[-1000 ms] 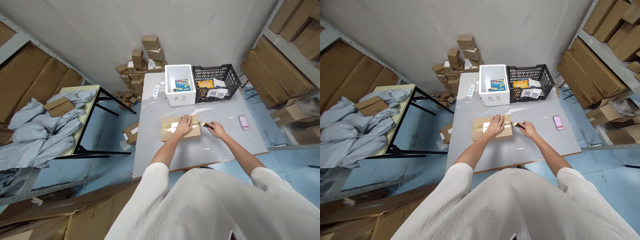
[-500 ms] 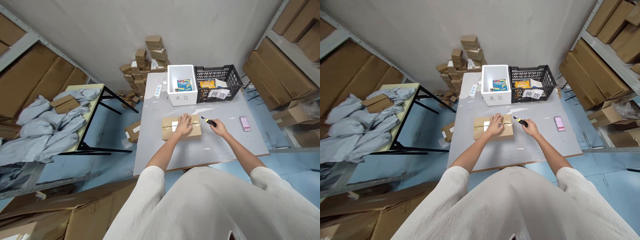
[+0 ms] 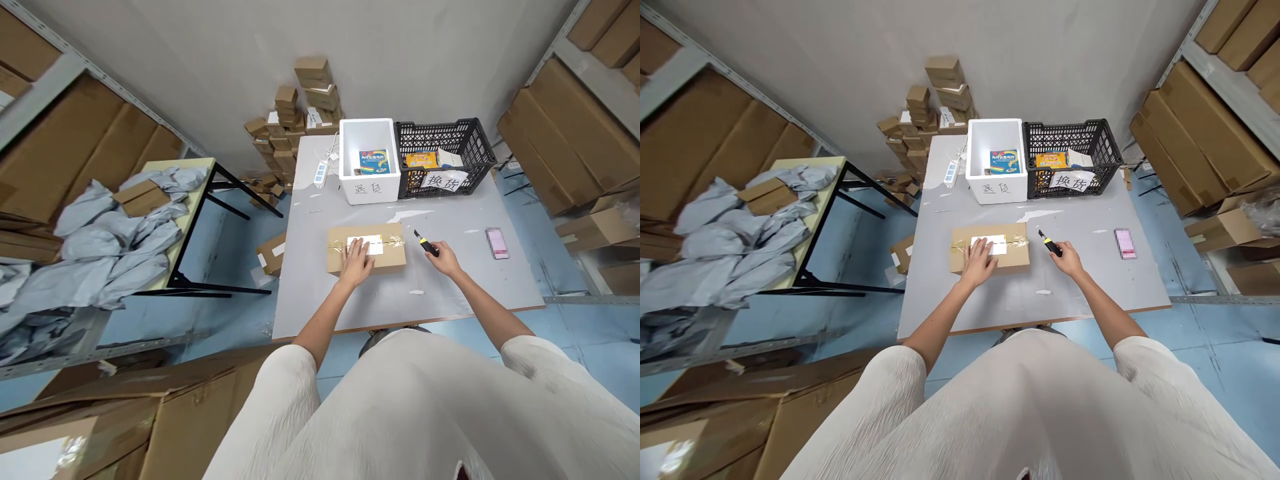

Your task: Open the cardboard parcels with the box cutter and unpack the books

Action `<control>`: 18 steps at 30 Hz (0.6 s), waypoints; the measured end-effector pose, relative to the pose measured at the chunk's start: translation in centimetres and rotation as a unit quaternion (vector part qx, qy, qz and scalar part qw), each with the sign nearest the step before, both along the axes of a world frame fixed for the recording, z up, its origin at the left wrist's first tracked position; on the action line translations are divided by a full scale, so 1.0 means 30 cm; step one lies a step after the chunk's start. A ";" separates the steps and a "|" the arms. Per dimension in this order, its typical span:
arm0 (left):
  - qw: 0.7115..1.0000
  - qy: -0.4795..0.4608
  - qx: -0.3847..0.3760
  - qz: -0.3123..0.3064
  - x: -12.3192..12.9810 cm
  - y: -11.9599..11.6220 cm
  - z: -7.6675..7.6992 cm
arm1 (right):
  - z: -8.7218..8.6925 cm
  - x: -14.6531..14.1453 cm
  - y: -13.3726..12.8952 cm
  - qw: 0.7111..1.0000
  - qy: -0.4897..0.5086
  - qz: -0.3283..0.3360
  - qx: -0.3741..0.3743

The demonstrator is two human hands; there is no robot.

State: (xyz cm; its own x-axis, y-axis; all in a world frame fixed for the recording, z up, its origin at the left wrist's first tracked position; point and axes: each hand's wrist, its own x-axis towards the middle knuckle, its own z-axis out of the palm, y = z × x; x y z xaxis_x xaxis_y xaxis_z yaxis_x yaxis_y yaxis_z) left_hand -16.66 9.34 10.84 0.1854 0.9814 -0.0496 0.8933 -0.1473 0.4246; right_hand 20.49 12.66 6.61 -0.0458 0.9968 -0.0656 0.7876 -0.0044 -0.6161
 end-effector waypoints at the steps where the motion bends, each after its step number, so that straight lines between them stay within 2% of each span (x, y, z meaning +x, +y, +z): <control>1: 1.000 0.004 0.000 0.012 -0.011 -0.008 0.003 | 0.000 -0.007 -0.006 1.000 0.007 0.006 -0.003; 5: 0.993 -0.008 0.006 0.115 -0.112 -0.049 0.002 | 0.012 -0.064 -0.031 0.995 0.094 0.036 -0.014; 8: 0.983 -0.058 -0.062 0.162 -0.217 -0.070 -0.022 | 0.026 -0.127 -0.044 0.981 0.179 0.061 -0.042; 10: 0.976 -0.102 -0.108 0.160 -0.269 -0.073 -0.038 | 0.036 -0.169 -0.047 0.971 0.214 0.087 -0.064; 13: 0.972 -0.138 -0.116 0.148 -0.299 -0.062 -0.046 | 0.051 -0.218 -0.045 0.961 0.238 0.112 -0.080; 18: 0.970 -0.121 -0.140 0.160 -0.276 -0.046 -0.015 | 0.087 -0.222 -0.033 0.967 0.235 0.066 -0.069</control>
State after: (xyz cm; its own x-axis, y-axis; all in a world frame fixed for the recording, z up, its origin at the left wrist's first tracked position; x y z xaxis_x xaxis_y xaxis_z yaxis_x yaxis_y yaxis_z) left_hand -24.95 7.97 10.39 -0.0868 0.9451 -0.3151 0.7431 0.2721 0.6114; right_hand 13.83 11.68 9.24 -0.2297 0.9633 -0.1390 0.4205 -0.0306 -0.9068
